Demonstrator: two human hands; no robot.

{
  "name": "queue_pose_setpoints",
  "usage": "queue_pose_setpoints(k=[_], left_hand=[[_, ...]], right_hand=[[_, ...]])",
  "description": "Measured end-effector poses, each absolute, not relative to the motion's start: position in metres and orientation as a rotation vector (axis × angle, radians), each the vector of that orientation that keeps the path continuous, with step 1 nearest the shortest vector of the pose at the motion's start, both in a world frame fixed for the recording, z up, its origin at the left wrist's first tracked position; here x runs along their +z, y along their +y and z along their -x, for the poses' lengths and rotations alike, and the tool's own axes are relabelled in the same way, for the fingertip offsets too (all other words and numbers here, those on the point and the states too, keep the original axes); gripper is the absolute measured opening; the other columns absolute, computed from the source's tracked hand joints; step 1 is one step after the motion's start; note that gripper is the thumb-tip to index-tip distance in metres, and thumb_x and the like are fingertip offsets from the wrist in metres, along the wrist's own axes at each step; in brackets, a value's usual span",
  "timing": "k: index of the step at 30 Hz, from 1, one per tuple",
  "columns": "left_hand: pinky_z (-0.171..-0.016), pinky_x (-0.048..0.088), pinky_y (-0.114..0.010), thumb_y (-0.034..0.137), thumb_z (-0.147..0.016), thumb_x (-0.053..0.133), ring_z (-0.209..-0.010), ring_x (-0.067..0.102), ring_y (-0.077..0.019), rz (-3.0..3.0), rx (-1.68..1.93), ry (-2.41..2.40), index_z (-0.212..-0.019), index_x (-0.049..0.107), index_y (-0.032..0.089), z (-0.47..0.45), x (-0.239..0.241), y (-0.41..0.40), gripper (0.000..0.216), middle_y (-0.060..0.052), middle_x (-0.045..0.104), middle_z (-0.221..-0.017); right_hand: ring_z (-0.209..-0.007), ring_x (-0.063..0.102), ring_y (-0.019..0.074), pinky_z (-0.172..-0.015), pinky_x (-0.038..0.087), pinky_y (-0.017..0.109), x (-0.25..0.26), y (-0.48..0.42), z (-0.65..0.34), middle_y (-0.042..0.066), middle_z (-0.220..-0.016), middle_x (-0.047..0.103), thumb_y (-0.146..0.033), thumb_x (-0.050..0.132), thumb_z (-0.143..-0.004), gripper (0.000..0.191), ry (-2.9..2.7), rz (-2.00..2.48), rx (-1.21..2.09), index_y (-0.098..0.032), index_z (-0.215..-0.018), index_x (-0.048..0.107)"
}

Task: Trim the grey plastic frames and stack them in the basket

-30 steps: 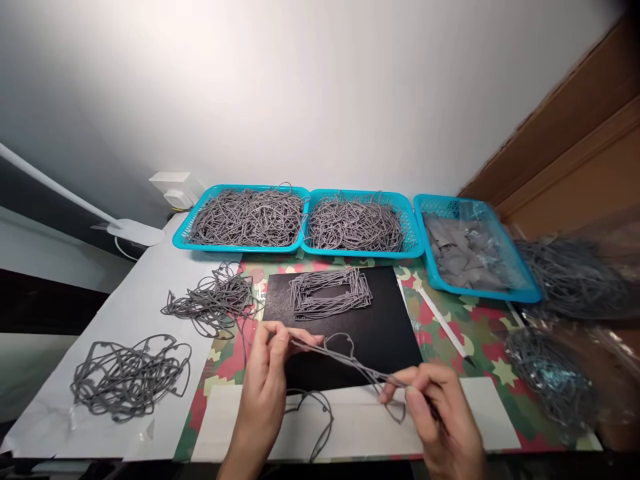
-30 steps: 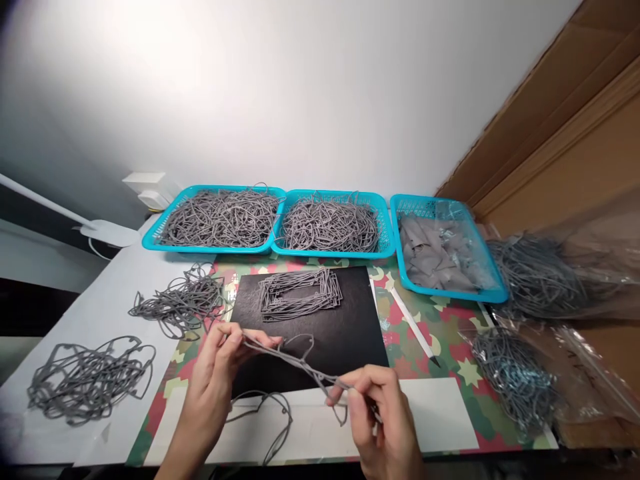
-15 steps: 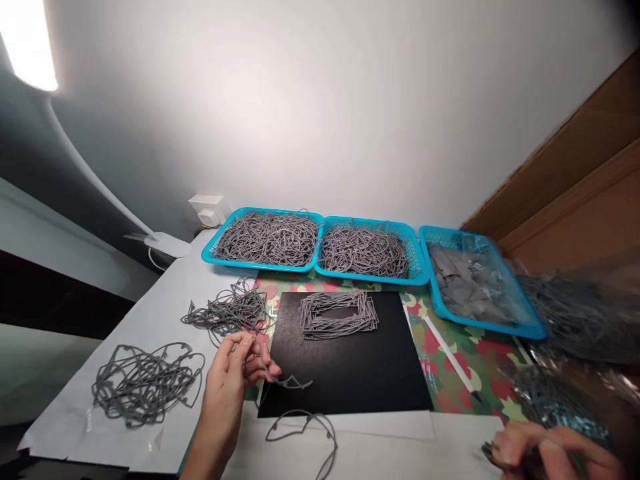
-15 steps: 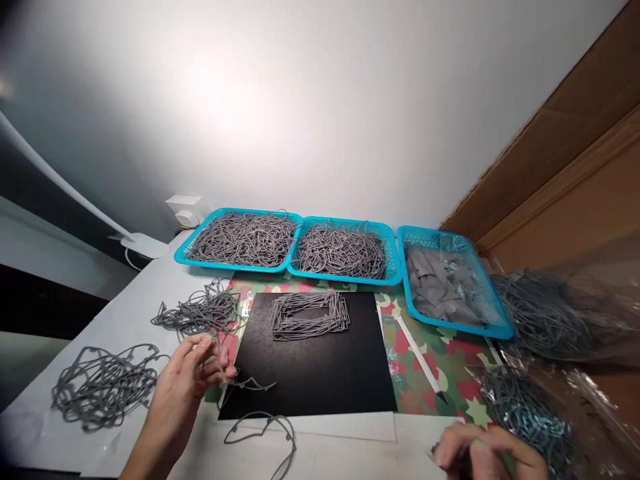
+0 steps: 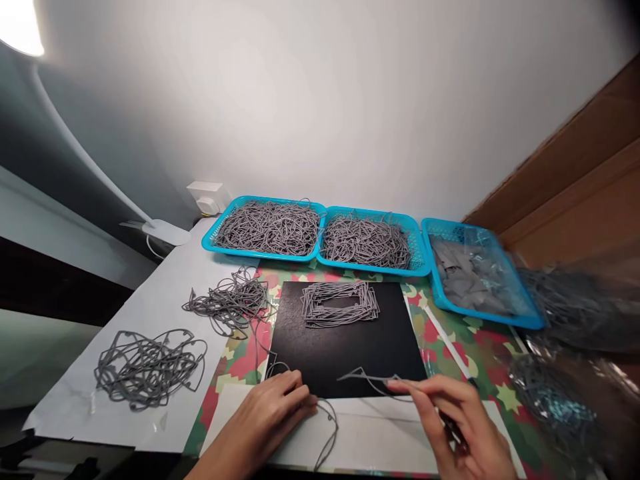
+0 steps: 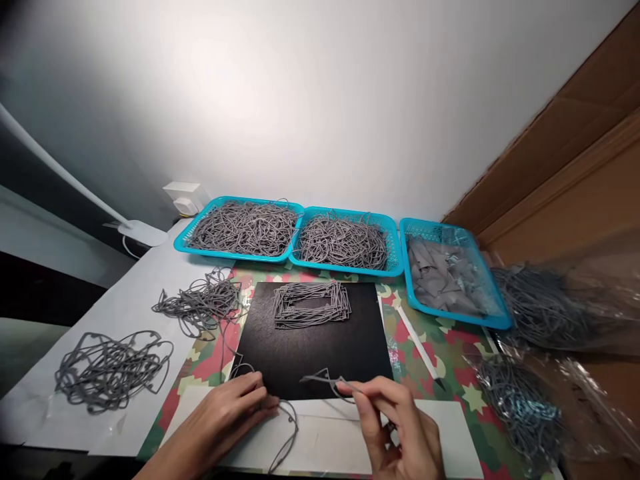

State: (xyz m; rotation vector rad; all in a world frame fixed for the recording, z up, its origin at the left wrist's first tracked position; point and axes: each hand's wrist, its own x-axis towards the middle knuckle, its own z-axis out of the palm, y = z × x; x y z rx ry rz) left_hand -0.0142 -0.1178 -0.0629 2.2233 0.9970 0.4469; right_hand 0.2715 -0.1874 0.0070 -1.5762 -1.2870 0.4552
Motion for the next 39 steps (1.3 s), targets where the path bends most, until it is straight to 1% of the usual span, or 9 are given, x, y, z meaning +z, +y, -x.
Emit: queue_pose_setpoints(k=[11, 16, 20, 22, 27, 29, 32, 36, 39], left_hand=[[-0.075, 0.052, -0.028, 0.033, -0.115, 0.056, -0.080, 0.068, -0.0201, -2.111, 0.611, 1.240, -0.108, 0.069, 0.027, 0.054, -0.028, -0.086, 0.016, -0.001, 0.068, -0.093], [-0.092, 0.053, -0.039, 0.040, -0.113, 0.055, -0.103, 0.065, -0.0293, -2.325, 0.714, 1.423, -0.112, 0.072, 0.026, 0.078, -0.019, -0.047, 0.022, -0.008, 0.070, -0.112], [-0.108, 0.049, -0.053, 0.042, -0.114, 0.056, -0.121, 0.059, -0.0363, -2.387, 0.831, 1.563, -0.117, 0.075, 0.025, 0.061, -0.021, -0.042, 0.025, -0.013, 0.065, -0.129], [-0.112, 0.048, -0.052, 0.047, -0.112, 0.064, -0.129, 0.057, -0.0362, -2.292, 0.835, 1.420, -0.124, 0.075, 0.029, 0.039, -0.018, -0.050, 0.025, -0.012, 0.064, -0.136], [-0.121, 0.049, -0.043, 0.058, -0.095, 0.087, -0.140, 0.062, -0.0314, -1.872, 0.490, 0.716, -0.136, 0.076, 0.034, -0.024, -0.015, -0.079, 0.049, -0.009, 0.070, -0.145], [-0.120, 0.050, -0.042, 0.055, -0.106, 0.075, -0.135, 0.068, -0.0290, -1.680, 0.459, 0.631, -0.118, 0.081, 0.029, -0.038, -0.018, -0.086, 0.029, -0.009, 0.078, -0.135], [-0.109, 0.057, -0.041, 0.056, -0.115, 0.057, -0.116, 0.080, -0.0268, -1.336, 0.410, 0.657, -0.105, 0.074, 0.025, -0.040, -0.022, -0.088, 0.037, -0.010, 0.086, -0.115], [-0.083, 0.064, -0.034, 0.063, -0.111, 0.060, -0.084, 0.082, -0.0232, -1.093, 0.400, 0.718, -0.097, 0.059, 0.024, -0.027, -0.021, -0.081, 0.042, -0.008, 0.084, -0.090], [-0.082, 0.064, -0.030, 0.057, -0.109, 0.066, -0.084, 0.078, -0.0201, -1.278, 0.436, 0.850, -0.100, 0.066, 0.022, -0.022, -0.025, -0.073, 0.036, -0.005, 0.079, -0.089]], right_hand=[[-0.064, 0.081, 0.0183, -0.060, 0.065, 0.022, 0.002, -0.176, -0.268, 0.003, -0.087, 0.086, -0.034, 0.071, -0.110, 0.009, -1.486, 1.513, 0.420, -0.026, -0.108, 0.075], [-0.067, 0.082, 0.0179, -0.058, 0.063, 0.021, 0.000, -0.175, -0.267, 0.002, -0.086, 0.084, -0.032, 0.069, -0.111, 0.007, -1.528, 1.484, 0.408, -0.026, -0.110, 0.073], [-0.078, 0.086, 0.0187, -0.075, 0.069, 0.024, -0.007, -0.171, -0.268, 0.001, -0.095, 0.086, -0.023, 0.063, -0.114, 0.028, -1.677, 1.404, 0.389, -0.028, -0.140, 0.071], [-0.081, 0.085, 0.0194, -0.078, 0.069, 0.026, -0.007, -0.168, -0.267, 0.002, -0.098, 0.087, -0.017, 0.061, -0.114, 0.036, -1.776, 1.364, 0.382, -0.028, -0.148, 0.068], [-0.082, 0.085, 0.0207, -0.079, 0.069, 0.027, 0.003, -0.163, -0.257, 0.005, -0.096, 0.087, -0.027, 0.062, -0.116, 0.017, -1.698, 1.388, 0.452, -0.026, -0.124, 0.077], [-0.081, 0.085, 0.0209, -0.078, 0.070, 0.027, 0.007, -0.163, -0.254, 0.006, -0.094, 0.087, -0.032, 0.061, -0.117, 0.017, -1.588, 1.398, 0.478, -0.025, -0.120, 0.076], [-0.081, 0.087, 0.0201, -0.077, 0.070, 0.024, 0.010, -0.162, -0.259, 0.003, -0.092, 0.087, -0.032, 0.064, -0.115, 0.011, -1.449, 1.411, 0.458, -0.026, -0.117, 0.074], [-0.075, 0.085, 0.0172, -0.068, 0.065, 0.019, 0.001, -0.160, -0.279, 0.000, -0.091, 0.087, -0.030, 0.073, -0.109, 0.002, -1.460, 1.508, 0.356, -0.028, -0.110, 0.074], [-0.074, 0.081, 0.0177, -0.065, 0.063, 0.021, -0.014, -0.160, -0.293, 0.002, -0.090, 0.085, -0.035, 0.072, -0.110, 0.008, -1.510, 1.593, 0.392, -0.027, -0.110, 0.074]])
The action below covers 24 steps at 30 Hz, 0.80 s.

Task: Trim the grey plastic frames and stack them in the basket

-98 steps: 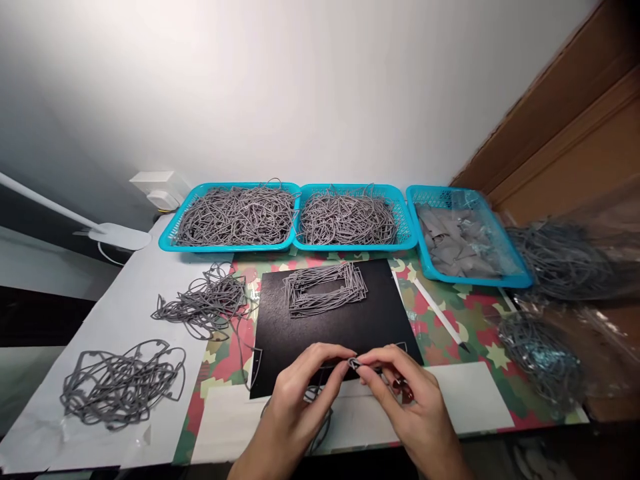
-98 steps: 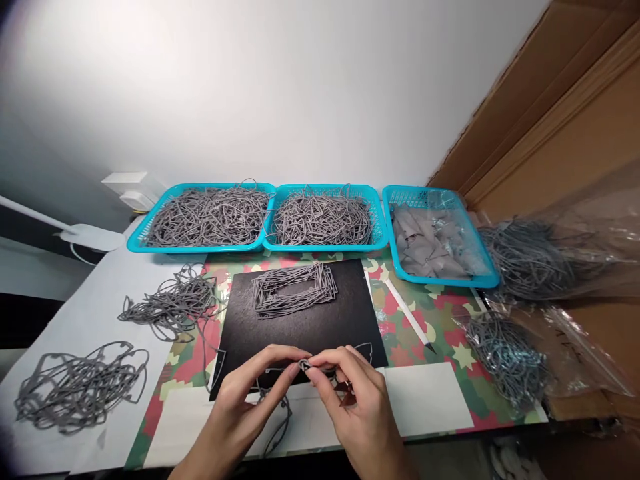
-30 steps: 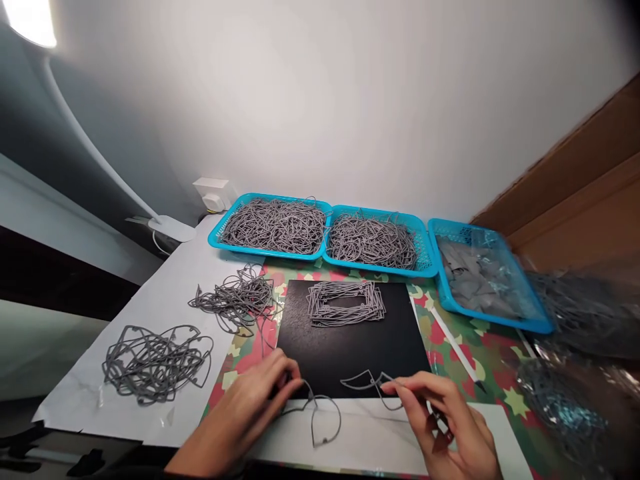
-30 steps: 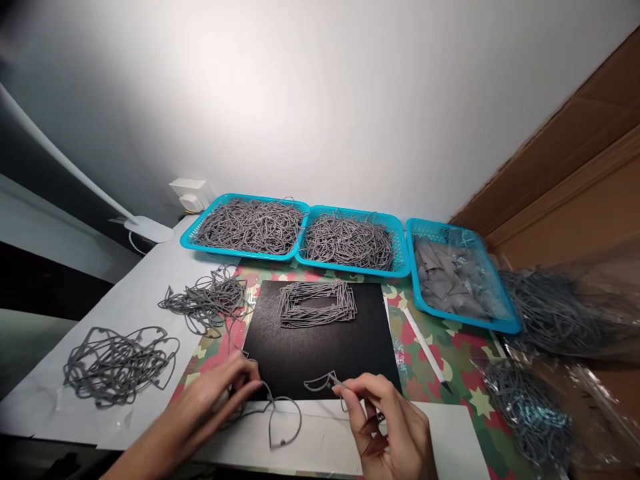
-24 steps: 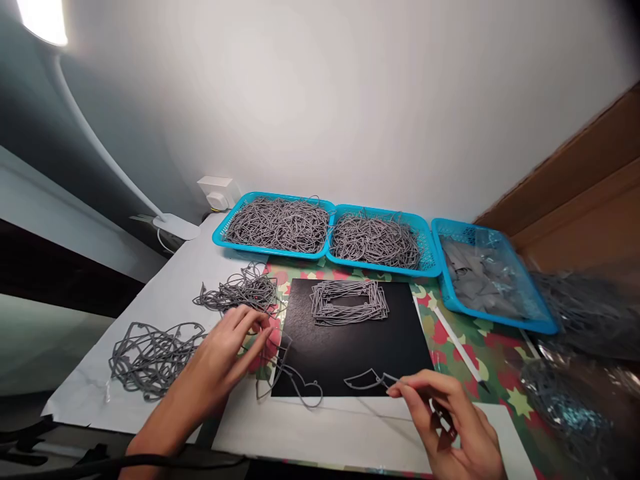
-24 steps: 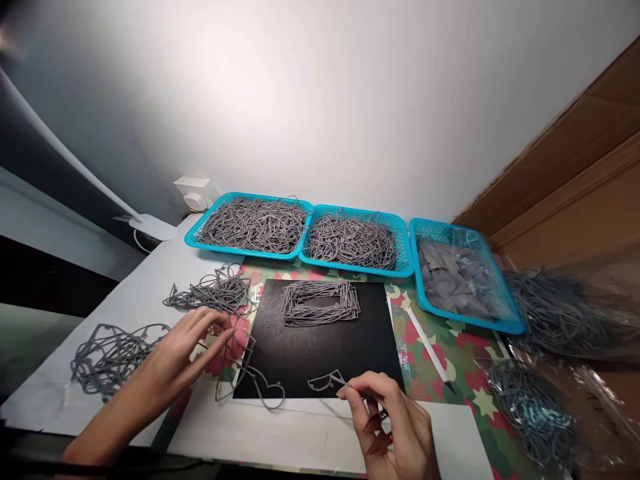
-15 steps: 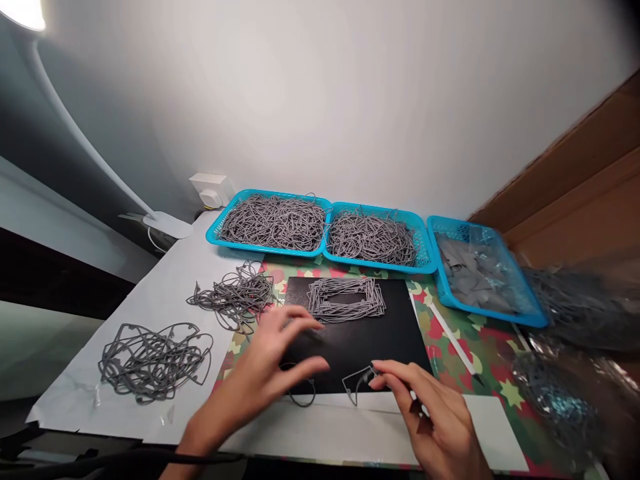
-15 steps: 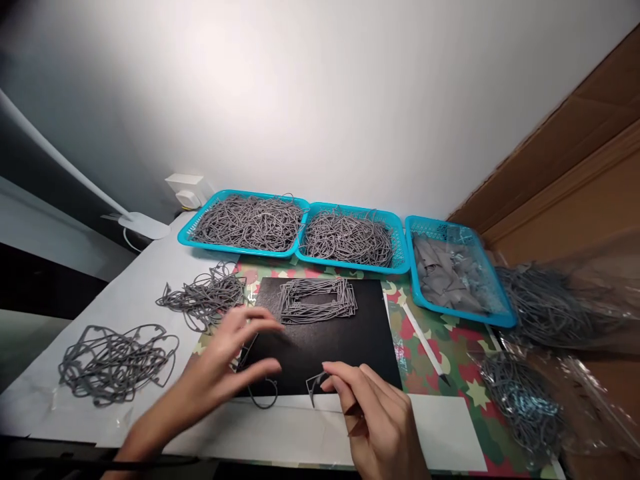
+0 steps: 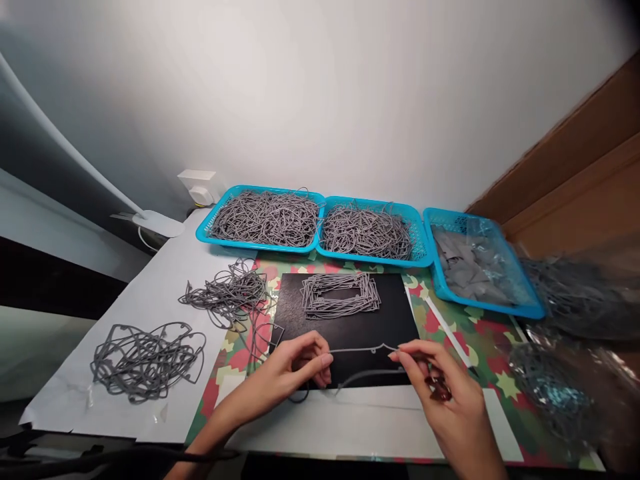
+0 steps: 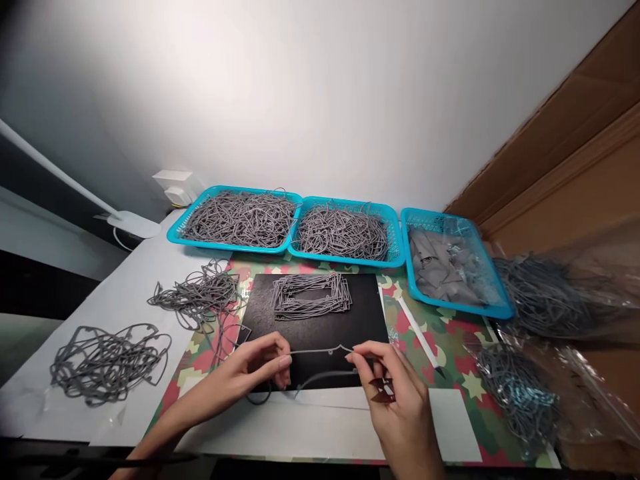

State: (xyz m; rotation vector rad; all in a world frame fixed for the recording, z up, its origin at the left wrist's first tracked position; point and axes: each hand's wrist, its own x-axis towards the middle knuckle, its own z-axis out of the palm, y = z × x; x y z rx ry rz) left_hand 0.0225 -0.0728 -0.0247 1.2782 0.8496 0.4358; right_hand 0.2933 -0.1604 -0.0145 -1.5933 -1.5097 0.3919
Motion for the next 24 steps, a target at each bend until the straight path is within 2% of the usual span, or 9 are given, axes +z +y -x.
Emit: queue_pose_setpoints(k=[4, 7, 9, 14, 16, 20, 24], left_hand=[[-0.077, 0.063, -0.027, 0.050, -0.109, 0.065, -0.089, 0.074, -0.0210, -1.482, 0.520, 0.972, -0.108, 0.074, 0.021, -0.027, -0.035, -0.066, 0.030, -0.005, 0.076, -0.097], [-0.094, 0.063, -0.032, 0.038, -0.110, 0.066, -0.105, 0.076, -0.0235, -1.636, 0.577, 0.991, -0.120, 0.076, 0.024, -0.031, -0.040, -0.066, 0.020, -0.007, 0.079, -0.113], [-0.105, 0.061, -0.035, 0.033, -0.110, 0.065, -0.117, 0.075, -0.0253, -1.744, 0.599, 0.989, -0.130, 0.074, 0.027, -0.031, -0.041, -0.067, 0.023, -0.007, 0.078, -0.125], [-0.115, 0.056, -0.039, 0.030, -0.112, 0.063, -0.131, 0.070, -0.0268, -1.906, 0.594, 1.082, -0.143, 0.068, 0.033, -0.017, -0.043, -0.072, 0.032, -0.007, 0.071, -0.142], [-0.108, 0.058, -0.037, 0.031, -0.112, 0.063, -0.124, 0.071, -0.0259, -1.928, 0.596, 1.132, -0.138, 0.069, 0.032, -0.010, -0.044, -0.073, 0.027, -0.007, 0.071, -0.136], [-0.080, 0.057, -0.029, 0.036, -0.113, 0.061, -0.087, 0.070, -0.0195, -1.868, 0.636, 1.221, -0.121, 0.069, 0.026, -0.001, -0.048, -0.071, 0.015, -0.002, 0.071, -0.100], [-0.074, 0.054, -0.027, 0.037, -0.115, 0.055, -0.080, 0.068, -0.0172, -1.792, 0.651, 1.261, -0.106, 0.067, 0.023, -0.002, -0.050, -0.065, 0.020, 0.000, 0.071, -0.093]], right_hand=[[-0.077, 0.079, 0.0205, -0.061, 0.062, 0.025, -0.038, -0.161, -0.304, 0.007, -0.098, 0.081, -0.046, 0.065, -0.113, 0.024, -1.577, 1.721, 0.438, -0.027, -0.120, 0.077], [-0.071, 0.074, 0.0203, -0.057, 0.060, 0.026, -0.051, -0.161, -0.308, 0.006, -0.091, 0.078, -0.052, 0.060, -0.115, 0.032, -1.646, 1.762, 0.411, -0.027, -0.116, 0.079], [-0.069, 0.072, 0.0199, -0.058, 0.060, 0.025, -0.055, -0.161, -0.309, 0.005, -0.088, 0.076, -0.053, 0.059, -0.115, 0.034, -1.654, 1.766, 0.415, -0.025, -0.112, 0.079], [-0.069, 0.069, 0.0188, -0.059, 0.057, 0.025, -0.057, -0.160, -0.311, 0.005, -0.088, 0.073, -0.047, 0.057, -0.115, 0.030, -1.595, 1.828, 0.475, -0.024, -0.112, 0.076], [-0.070, 0.068, 0.0189, -0.062, 0.057, 0.025, -0.057, -0.156, -0.312, 0.005, -0.089, 0.072, -0.043, 0.056, -0.115, 0.027, -1.589, 1.849, 0.491, -0.023, -0.111, 0.075], [-0.079, 0.070, 0.0196, -0.069, 0.055, 0.027, -0.059, -0.144, -0.311, 0.004, -0.096, 0.072, -0.034, 0.056, -0.114, 0.019, -1.608, 1.847, 0.550, -0.025, -0.112, 0.072], [-0.090, 0.073, 0.0211, -0.076, 0.054, 0.029, -0.060, -0.133, -0.308, 0.002, -0.102, 0.072, -0.038, 0.061, -0.114, 0.015, -1.657, 1.807, 0.630, -0.027, -0.109, 0.071]])
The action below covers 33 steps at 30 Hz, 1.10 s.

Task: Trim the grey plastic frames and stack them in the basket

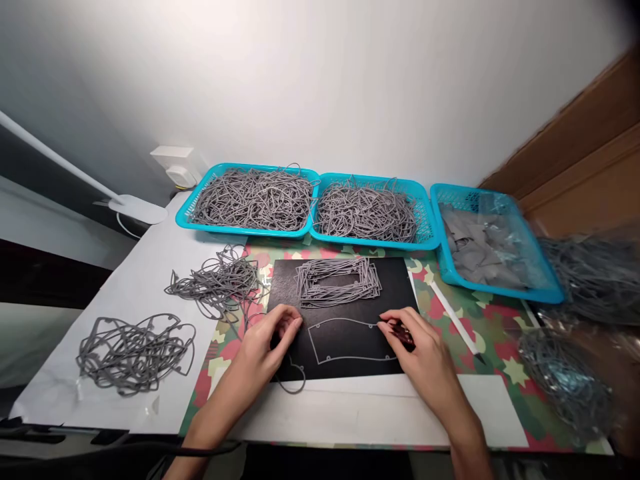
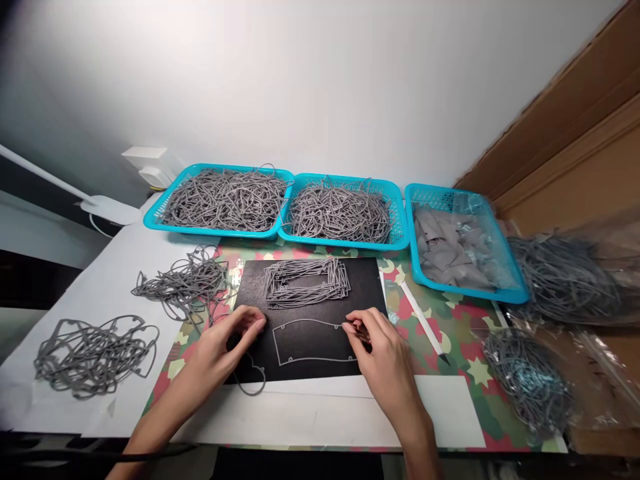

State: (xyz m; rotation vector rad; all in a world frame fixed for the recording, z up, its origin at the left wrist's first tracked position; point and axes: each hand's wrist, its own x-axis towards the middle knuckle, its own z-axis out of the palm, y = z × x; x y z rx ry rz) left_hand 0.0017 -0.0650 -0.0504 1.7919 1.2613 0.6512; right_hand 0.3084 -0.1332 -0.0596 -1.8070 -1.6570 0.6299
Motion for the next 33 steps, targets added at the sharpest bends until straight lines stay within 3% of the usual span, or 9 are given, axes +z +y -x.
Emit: queue_pose_setpoints(k=[7, 18, 26, 33], left_hand=[[-0.070, 0.049, -0.027, 0.037, -0.108, 0.069, -0.074, 0.062, -0.0165, -1.831, 0.662, 1.220, -0.099, 0.068, 0.022, -0.006, -0.057, -0.064, 0.018, 0.002, 0.063, -0.085], [-0.079, 0.046, -0.030, 0.030, -0.113, 0.065, -0.086, 0.058, -0.0193, -1.831, 0.663, 1.262, -0.104, 0.066, 0.024, -0.010, -0.065, -0.077, 0.011, 0.000, 0.064, -0.097], [-0.081, 0.045, -0.034, 0.036, -0.116, 0.058, -0.089, 0.061, -0.0219, -1.835, 0.517, 1.294, -0.102, 0.063, 0.024, -0.014, -0.047, -0.076, 0.019, -0.001, 0.065, -0.097], [-0.083, 0.051, -0.027, 0.032, -0.118, 0.057, -0.092, 0.065, -0.0176, -1.716, 0.625, 1.175, -0.114, 0.062, 0.028, -0.014, -0.003, -0.080, 0.008, 0.000, 0.071, -0.108]], right_hand=[[-0.089, 0.069, 0.0222, -0.076, 0.052, 0.031, -0.061, -0.130, -0.309, 0.002, -0.097, 0.071, -0.043, 0.065, -0.113, 0.021, -1.662, 1.761, 0.665, -0.028, -0.099, 0.070], [-0.092, 0.066, 0.0225, -0.078, 0.050, 0.033, -0.062, -0.130, -0.312, 0.002, -0.100, 0.068, -0.040, 0.062, -0.116, 0.020, -1.719, 1.758, 0.683, -0.027, -0.101, 0.066], [-0.087, 0.064, 0.0200, -0.075, 0.048, 0.031, -0.064, -0.129, -0.310, 0.001, -0.099, 0.067, -0.027, 0.061, -0.116, 0.015, -1.688, 1.687, 0.669, -0.026, -0.101, 0.063], [-0.089, 0.067, 0.0181, -0.069, 0.050, 0.028, -0.030, -0.133, -0.305, 0.002, -0.104, 0.074, -0.016, 0.064, -0.113, 0.013, -1.551, 1.469, 0.629, -0.029, -0.108, 0.066]])
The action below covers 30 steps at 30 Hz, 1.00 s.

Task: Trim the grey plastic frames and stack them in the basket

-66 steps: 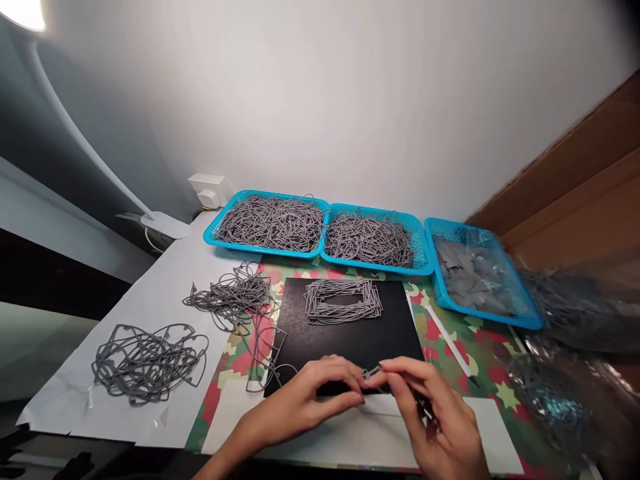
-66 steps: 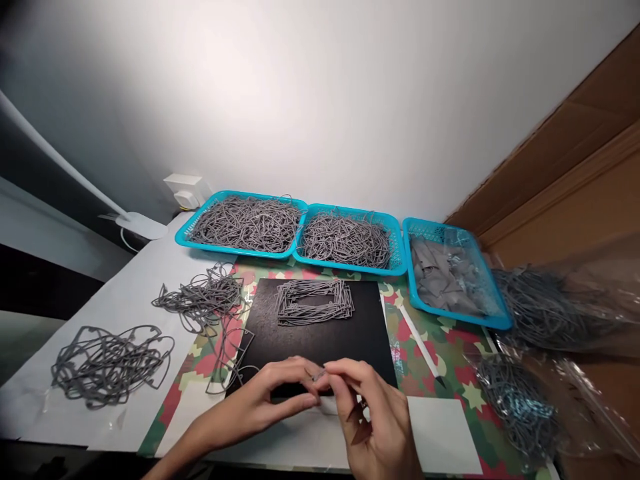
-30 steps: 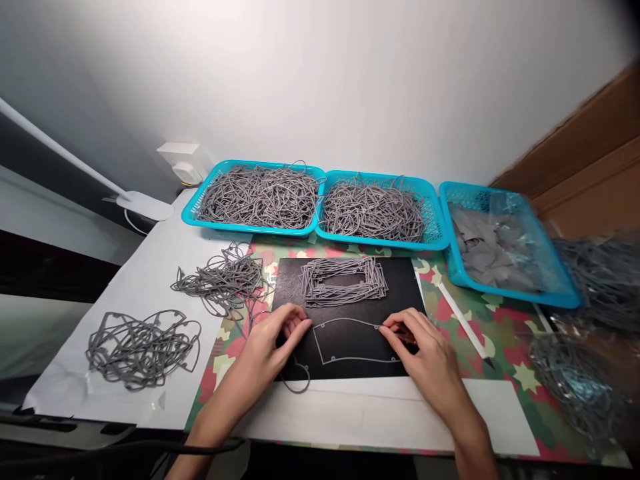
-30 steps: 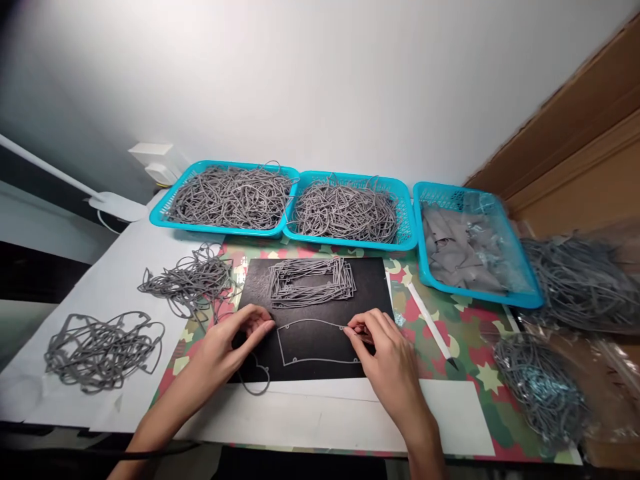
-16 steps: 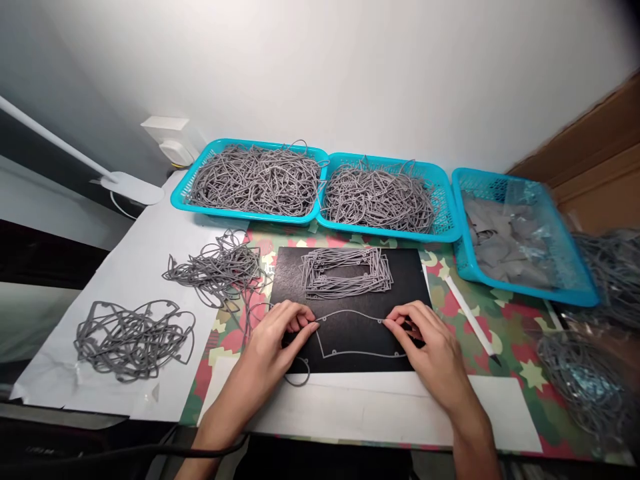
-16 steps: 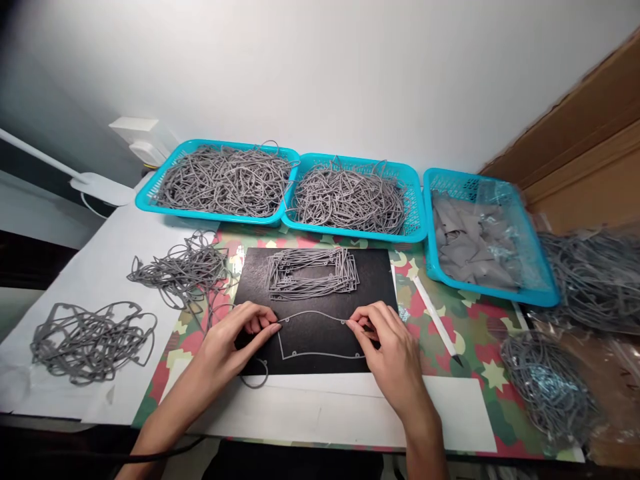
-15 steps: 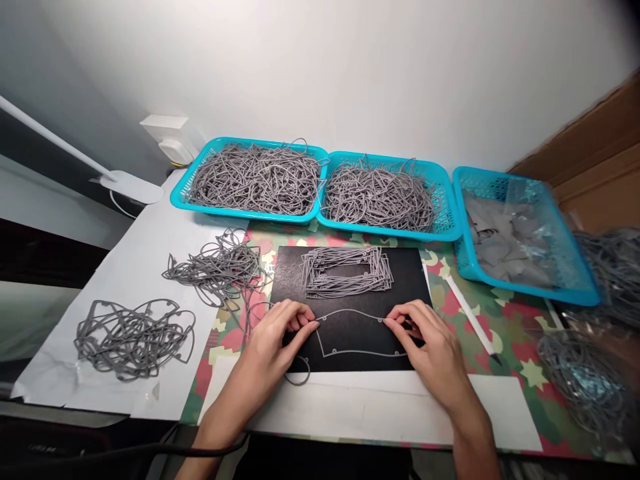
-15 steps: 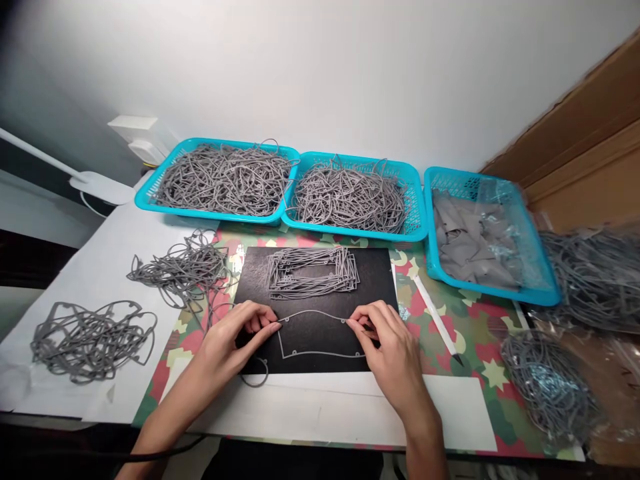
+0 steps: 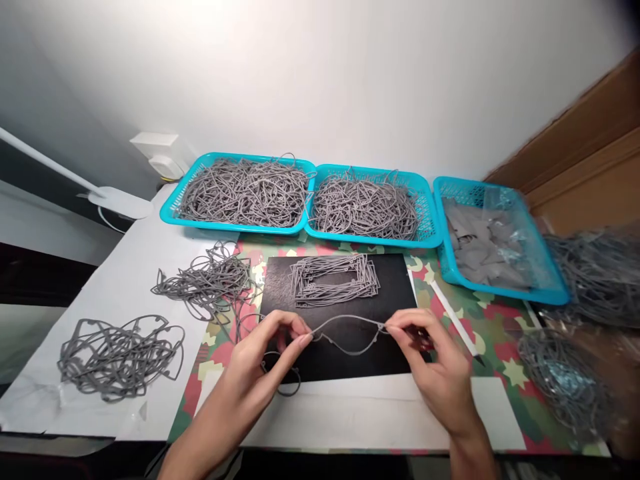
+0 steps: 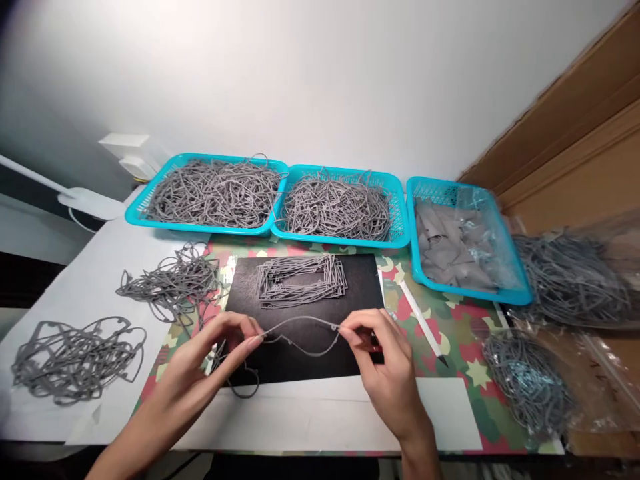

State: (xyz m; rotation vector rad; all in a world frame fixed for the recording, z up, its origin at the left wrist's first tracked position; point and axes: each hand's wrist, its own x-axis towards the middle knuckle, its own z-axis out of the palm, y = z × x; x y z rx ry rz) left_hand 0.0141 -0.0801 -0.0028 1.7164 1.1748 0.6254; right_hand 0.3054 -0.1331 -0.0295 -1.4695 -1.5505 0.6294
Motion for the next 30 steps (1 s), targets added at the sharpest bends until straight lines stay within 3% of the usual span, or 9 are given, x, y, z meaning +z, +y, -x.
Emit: queue_pose_setpoints(k=[3, 6, 11, 16, 19, 25, 30], left_hand=[[-0.094, 0.052, -0.028, 0.025, -0.116, 0.061, -0.103, 0.067, -0.0193, -1.868, 0.583, 1.037, -0.115, 0.064, 0.029, -0.004, 0.018, -0.082, 0.005, -0.002, 0.072, -0.111], [-0.096, 0.054, -0.031, 0.031, -0.114, 0.065, -0.108, 0.069, -0.0228, -1.914, 0.350, 0.907, -0.109, 0.068, 0.029, 0.005, 0.019, -0.087, 0.007, -0.004, 0.074, -0.113], [-0.086, 0.053, -0.031, 0.040, -0.115, 0.063, -0.097, 0.067, -0.0216, -1.829, 0.400, 1.144, -0.104, 0.065, 0.028, 0.011, -0.022, -0.098, 0.017, -0.002, 0.070, -0.105], [-0.079, 0.051, -0.031, 0.044, -0.110, 0.070, -0.092, 0.066, -0.0221, -1.906, 0.528, 1.334, -0.109, 0.066, 0.028, 0.006, -0.043, -0.097, 0.017, 0.000, 0.069, -0.102], [-0.080, 0.052, -0.032, 0.042, -0.111, 0.069, -0.093, 0.069, -0.0234, -1.955, 0.519, 1.300, -0.109, 0.066, 0.028, 0.002, -0.041, -0.093, 0.015, -0.001, 0.070, -0.105], [-0.080, 0.051, -0.033, 0.035, -0.117, 0.053, -0.091, 0.068, -0.0248, -2.002, 0.445, 1.219, -0.098, 0.063, 0.026, -0.003, -0.045, -0.096, 0.023, -0.003, 0.070, -0.099], [-0.077, 0.053, -0.029, 0.042, -0.120, 0.044, -0.084, 0.069, -0.0212, -1.909, 0.421, 1.159, -0.103, 0.058, 0.027, 0.000, -0.045, -0.091, 0.026, -0.003, 0.071, -0.096]], right_hand=[[-0.094, 0.073, 0.0202, -0.066, 0.054, 0.027, -0.013, -0.141, -0.311, 0.002, -0.101, 0.077, -0.014, 0.070, -0.108, 0.016, -1.618, 1.306, 0.645, -0.029, -0.111, 0.069], [-0.090, 0.075, 0.0223, -0.064, 0.058, 0.029, -0.016, -0.152, -0.320, 0.004, -0.100, 0.079, -0.024, 0.073, -0.108, 0.007, -1.727, 1.322, 0.665, -0.029, -0.112, 0.070], [-0.077, 0.074, 0.0201, -0.070, 0.062, 0.030, -0.049, -0.169, -0.327, 0.003, -0.096, 0.077, -0.036, 0.071, -0.111, 0.010, -1.593, 1.716, 0.402, -0.028, -0.105, 0.073], [-0.098, 0.076, 0.0253, -0.082, 0.064, 0.035, -0.060, -0.163, -0.315, 0.006, -0.112, 0.076, -0.045, 0.071, -0.111, 0.019, -1.717, 1.775, 0.456, -0.029, -0.119, 0.071], [-0.098, 0.074, 0.0244, -0.081, 0.062, 0.034, -0.056, -0.151, -0.304, 0.005, -0.113, 0.073, -0.041, 0.066, -0.114, 0.015, -1.800, 1.749, 0.529, -0.029, -0.122, 0.068], [-0.083, 0.068, 0.0242, -0.071, 0.053, 0.034, -0.060, -0.139, -0.294, 0.004, -0.095, 0.066, -0.027, 0.049, -0.117, 0.021, -1.917, 1.707, 0.503, -0.027, -0.097, 0.056], [-0.070, 0.068, 0.0183, -0.064, 0.052, 0.027, -0.064, -0.138, -0.299, 0.000, -0.088, 0.064, -0.012, 0.042, -0.110, 0.020, -1.896, 1.629, 0.508, -0.028, -0.105, 0.053]])
